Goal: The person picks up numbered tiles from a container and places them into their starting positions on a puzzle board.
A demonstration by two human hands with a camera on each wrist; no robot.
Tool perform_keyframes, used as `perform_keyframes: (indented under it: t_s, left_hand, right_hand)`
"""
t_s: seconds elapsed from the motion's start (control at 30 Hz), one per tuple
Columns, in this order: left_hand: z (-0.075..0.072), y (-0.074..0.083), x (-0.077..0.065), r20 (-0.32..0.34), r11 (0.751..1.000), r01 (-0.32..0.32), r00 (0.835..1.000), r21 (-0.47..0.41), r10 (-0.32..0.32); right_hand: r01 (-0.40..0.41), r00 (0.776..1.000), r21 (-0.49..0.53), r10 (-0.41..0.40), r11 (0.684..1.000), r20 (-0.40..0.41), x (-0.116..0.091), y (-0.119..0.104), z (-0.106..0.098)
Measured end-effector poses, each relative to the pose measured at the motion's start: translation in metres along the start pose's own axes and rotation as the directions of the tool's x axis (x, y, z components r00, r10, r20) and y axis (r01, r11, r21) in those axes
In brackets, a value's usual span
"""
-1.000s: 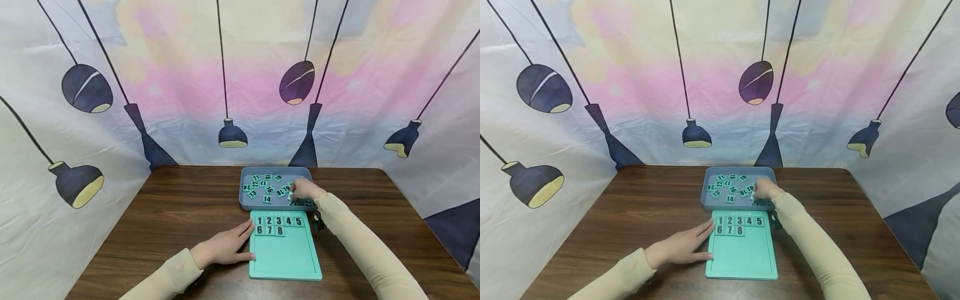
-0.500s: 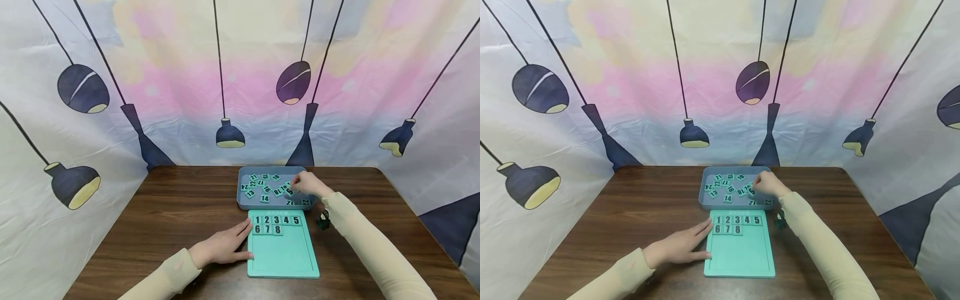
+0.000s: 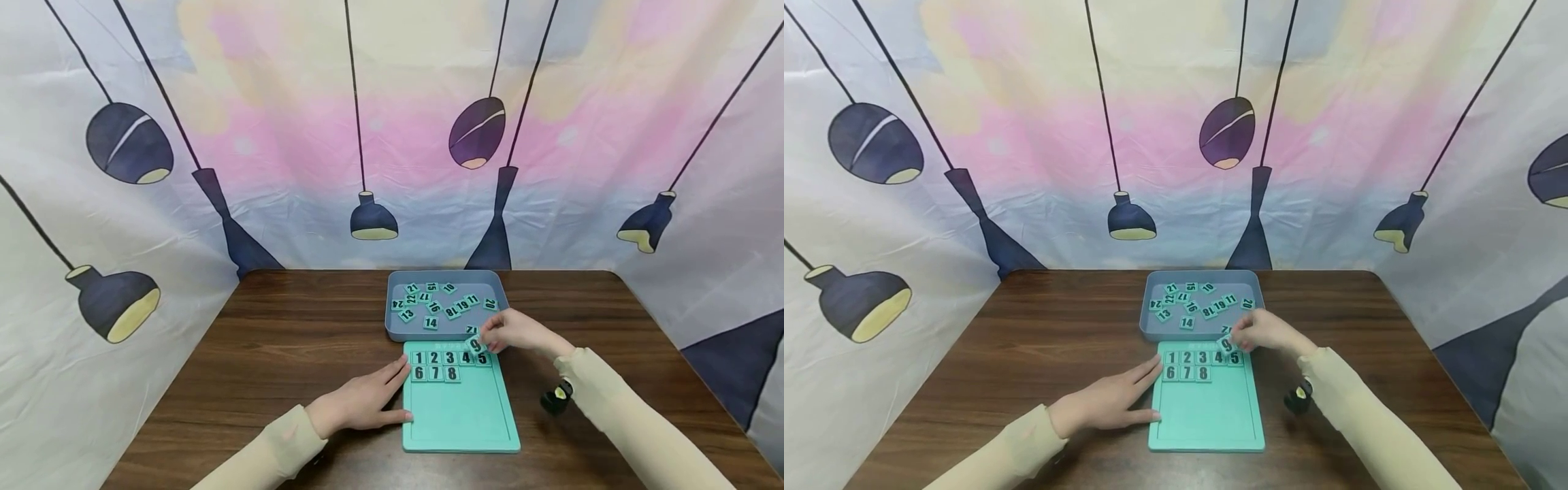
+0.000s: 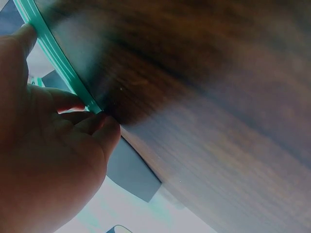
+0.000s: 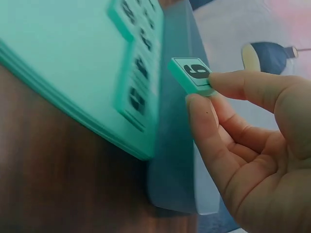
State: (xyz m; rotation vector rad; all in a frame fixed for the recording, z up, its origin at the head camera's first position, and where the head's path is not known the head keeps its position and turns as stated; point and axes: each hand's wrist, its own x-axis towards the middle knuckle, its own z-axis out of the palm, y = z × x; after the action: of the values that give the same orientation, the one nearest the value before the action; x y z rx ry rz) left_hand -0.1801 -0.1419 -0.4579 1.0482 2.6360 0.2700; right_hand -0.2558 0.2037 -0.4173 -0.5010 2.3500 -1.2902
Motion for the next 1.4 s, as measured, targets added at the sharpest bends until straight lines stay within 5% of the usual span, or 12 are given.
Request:
perform_keyframes:
  t_s: [0.2, 0.73, 1.4]
  left_hand:
    - [0.000, -0.001, 0.000, 0.004, 1.000, 0.010, 1.000, -0.009, -0.010]
    - [0.000, -0.001, 0.002, 0.002, 1.000, -0.005, 1.000, -0.011, 0.005]
    - [0.000, -0.001, 0.002, -0.011, 1.000, -0.007, 1.000, -0.013, 0.007]
  right_hand:
    - [-0.015, 1.000, 0.003, 0.015, 1.000, 0.020, -0.010, 0.007, 0.023]
    - [-0.127, 0.985, -0.026, 0.123, 0.992, -0.124, -0.016, 0.010, 0.048]
    - [-0.058, 0.989, -0.073, 0.047, 0.996, -0.143, -0.016, 0.010, 0.059]
